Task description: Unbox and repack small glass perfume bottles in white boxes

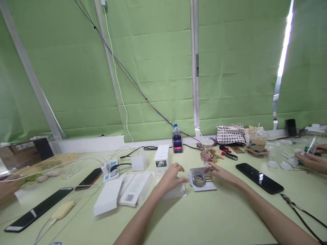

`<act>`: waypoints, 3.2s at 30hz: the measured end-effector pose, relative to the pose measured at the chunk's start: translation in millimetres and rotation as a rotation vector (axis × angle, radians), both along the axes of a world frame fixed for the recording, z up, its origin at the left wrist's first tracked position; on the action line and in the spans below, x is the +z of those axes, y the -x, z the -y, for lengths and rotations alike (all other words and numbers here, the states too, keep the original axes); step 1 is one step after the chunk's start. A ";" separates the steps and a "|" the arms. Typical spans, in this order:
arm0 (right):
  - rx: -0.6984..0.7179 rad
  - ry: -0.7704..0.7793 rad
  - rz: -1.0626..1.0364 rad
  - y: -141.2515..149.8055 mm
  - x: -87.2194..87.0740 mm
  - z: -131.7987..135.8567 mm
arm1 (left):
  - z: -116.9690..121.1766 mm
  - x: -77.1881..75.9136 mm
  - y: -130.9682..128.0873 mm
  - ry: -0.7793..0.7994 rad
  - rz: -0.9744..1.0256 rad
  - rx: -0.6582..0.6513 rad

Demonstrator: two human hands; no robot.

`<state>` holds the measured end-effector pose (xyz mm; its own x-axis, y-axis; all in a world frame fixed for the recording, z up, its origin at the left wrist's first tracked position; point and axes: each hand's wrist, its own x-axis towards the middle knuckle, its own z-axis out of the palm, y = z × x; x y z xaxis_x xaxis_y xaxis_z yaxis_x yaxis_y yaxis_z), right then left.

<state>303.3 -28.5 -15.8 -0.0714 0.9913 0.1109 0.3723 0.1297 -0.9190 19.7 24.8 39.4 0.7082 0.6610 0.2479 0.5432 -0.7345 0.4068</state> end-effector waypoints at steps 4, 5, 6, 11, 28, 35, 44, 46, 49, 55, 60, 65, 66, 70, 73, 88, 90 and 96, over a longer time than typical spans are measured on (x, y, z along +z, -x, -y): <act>0.009 -0.073 0.087 7.4 -15.6 -3.9 | 9.7 -11.8 -46.5 -0.075 -0.167 -0.169; 0.012 -0.097 0.096 9.1 -18.9 -5.1 | 8.9 -14.6 -57.2 -0.079 -0.229 -0.167; 0.017 -0.120 0.102 10.1 -21.4 -6.4 | 6.7 -16.9 -66.6 -0.080 -0.256 -0.161; 0.107 -0.157 0.057 3.9 -20.7 -10.6 | -12.8 -21.6 -90.2 -0.045 -0.335 -0.160; 0.311 0.200 -0.386 -30.2 -0.3 4.0 | -0.1 1.9 -83.8 -0.073 -0.052 -0.139; -0.041 -0.089 -0.429 -71.0 -2.4 5.5 | -12.5 -1.8 -140.6 0.301 0.552 -0.085; -0.505 -0.234 -0.095 -91.7 -38.8 -28.8 | -20.7 -37.3 -204.9 0.049 0.292 0.099; -0.553 -0.248 -0.016 -88.5 -43.1 -35.6 | -22.9 -42.4 -203.0 0.023 0.215 0.141; -0.596 -0.258 0.080 -82.7 -47.4 -42.5 | -28.3 -45.1 -199.3 0.018 0.170 0.188; -0.641 -0.277 0.218 -78.3 -50.9 -49.7 | -39.8 -45.6 -200.7 0.001 0.140 0.189; -0.643 -0.292 0.276 -78.2 -50.8 -51.8 | -41.3 -49.2 -204.9 -0.029 0.150 0.201; -0.636 -0.310 0.295 -75.9 -47.2 -49.4 | -34.0 -43.9 -198.5 -0.047 0.128 0.184; -0.645 -0.318 0.299 -75.0 -45.3 -47.5 | -32.8 -41.0 -193.4 -0.052 0.122 0.176; -0.689 -0.382 0.329 -61.7 -31.7 -33.4 | -37.8 -27.8 -156.5 -0.047 0.047 0.131; -0.654 -0.431 0.340 -34.2 -19.7 -18.8 | -50.9 -22.1 -122.0 0.027 -0.108 0.067; -0.328 -0.263 -0.145 12.8 -13.0 -3.1 | -44.5 -11.0 -79.3 0.369 -0.015 -0.037; -0.323 -0.283 -0.406 14.4 -5.7 -0.9 | -39.9 -1.6 -66.3 0.450 0.090 -0.052; -0.242 -0.208 -0.388 41.1 -2.5 4.0 | -21.8 25.4 9.3 0.594 0.283 -0.033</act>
<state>262.2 -32.5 -18.4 0.2439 0.9283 0.2806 0.0500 0.2769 -0.9596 10.4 46.6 64.8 0.6913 0.7220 0.0274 0.3366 -0.3553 0.8720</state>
